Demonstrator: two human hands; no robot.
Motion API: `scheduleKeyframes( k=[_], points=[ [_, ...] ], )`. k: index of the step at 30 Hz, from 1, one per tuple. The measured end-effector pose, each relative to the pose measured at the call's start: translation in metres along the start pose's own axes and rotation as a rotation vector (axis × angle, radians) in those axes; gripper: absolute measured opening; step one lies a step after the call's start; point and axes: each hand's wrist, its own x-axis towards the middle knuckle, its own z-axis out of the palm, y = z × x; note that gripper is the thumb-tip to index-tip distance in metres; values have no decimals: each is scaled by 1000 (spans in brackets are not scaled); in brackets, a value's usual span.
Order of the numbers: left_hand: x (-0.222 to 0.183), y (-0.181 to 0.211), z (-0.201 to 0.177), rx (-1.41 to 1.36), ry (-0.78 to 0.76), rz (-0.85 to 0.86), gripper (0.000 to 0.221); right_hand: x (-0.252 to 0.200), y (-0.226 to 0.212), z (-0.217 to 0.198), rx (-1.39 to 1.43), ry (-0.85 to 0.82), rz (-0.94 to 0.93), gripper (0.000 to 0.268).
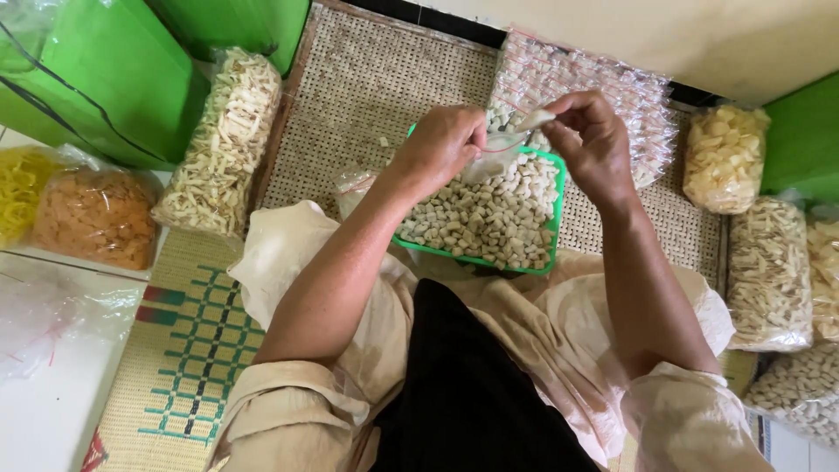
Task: The person sits on a mat and repeatedly scoops small white food pieces from a green tray into small clear plastic bags. They seal each bag and place it on a growing stack to the right. The workspace includes several pre-packed bags and larger green sacks nearby.
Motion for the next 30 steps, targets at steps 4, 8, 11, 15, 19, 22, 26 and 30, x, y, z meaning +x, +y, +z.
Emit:
scheduleKeyframes(
  k=[4,8,11,15,19,22,26,30],
  points=[
    [-4,4,2,20,-23,-2,19,-3,5,2,-249,-51,-107,24],
    [-5,-1,8,4,-14,-6,19,-5,-2,10,-435,-90,-120,23],
    [-5,-4,10,13,-30,-13,19,-4,6,10,-558,-154,-182,22],
    [-4,-1,9,8,-44,-18,19,-4,-7,10,-733,-252,-289,16],
    [-4,1,6,-1,-24,-7,20,-5,-4,8,-826,-251,-342,9],
    [-3,4,1,9,-23,1,21,-6,-5,9,-875,-224,-368,11],
    [-3,5,0,13,-23,-3,20,-4,-17,14,-855,-305,-250,29],
    [-1,2,1,5,-40,-12,19,-8,-19,16,-923,-336,-269,29]
  ],
)
